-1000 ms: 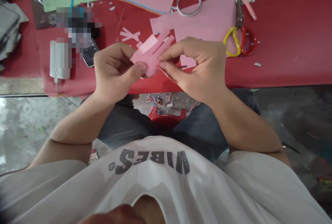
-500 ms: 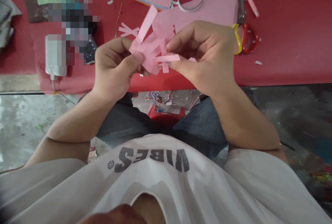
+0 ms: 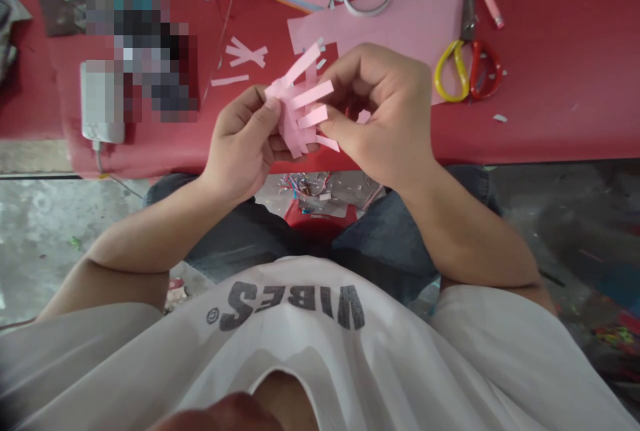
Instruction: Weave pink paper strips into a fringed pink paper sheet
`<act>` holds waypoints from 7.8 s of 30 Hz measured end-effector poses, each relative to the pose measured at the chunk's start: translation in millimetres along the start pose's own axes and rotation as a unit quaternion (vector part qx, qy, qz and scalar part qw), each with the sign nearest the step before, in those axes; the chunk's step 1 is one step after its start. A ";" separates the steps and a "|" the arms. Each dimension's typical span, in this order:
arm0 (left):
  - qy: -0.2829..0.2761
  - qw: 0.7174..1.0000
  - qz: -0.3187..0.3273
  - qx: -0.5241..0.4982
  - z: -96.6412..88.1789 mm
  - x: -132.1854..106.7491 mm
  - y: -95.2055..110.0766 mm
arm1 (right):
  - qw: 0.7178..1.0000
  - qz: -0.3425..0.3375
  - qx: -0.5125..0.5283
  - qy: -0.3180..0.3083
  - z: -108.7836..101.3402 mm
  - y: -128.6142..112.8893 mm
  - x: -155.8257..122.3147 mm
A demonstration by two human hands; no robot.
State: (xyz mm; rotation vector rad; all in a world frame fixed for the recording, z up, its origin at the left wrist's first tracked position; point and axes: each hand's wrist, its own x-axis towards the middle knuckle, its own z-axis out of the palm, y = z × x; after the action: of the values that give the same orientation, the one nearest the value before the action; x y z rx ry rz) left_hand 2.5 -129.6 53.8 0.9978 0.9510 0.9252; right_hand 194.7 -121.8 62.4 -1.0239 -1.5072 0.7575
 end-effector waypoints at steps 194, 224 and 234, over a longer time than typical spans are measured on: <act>0.150 0.979 0.068 -0.117 11.8 1.2 11.6 | 0.982 0.173 0.071 0.013 50.0 -12.8 -37.4; 0.110 0.991 0.024 -0.066 20.1 -12.0 12.9 | 0.983 0.177 0.021 0.047 54.7 -0.6 -38.2; 0.108 0.991 0.016 -0.083 -3.5 0.4 24.7 | 0.975 0.162 -0.012 -0.149 32.9 4.9 -30.0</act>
State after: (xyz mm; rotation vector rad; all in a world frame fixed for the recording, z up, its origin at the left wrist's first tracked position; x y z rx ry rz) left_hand -5.1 -121.7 76.3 0.7837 1.0213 1.1369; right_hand 163.9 -144.6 39.2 -1.2335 -1.6233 1.1663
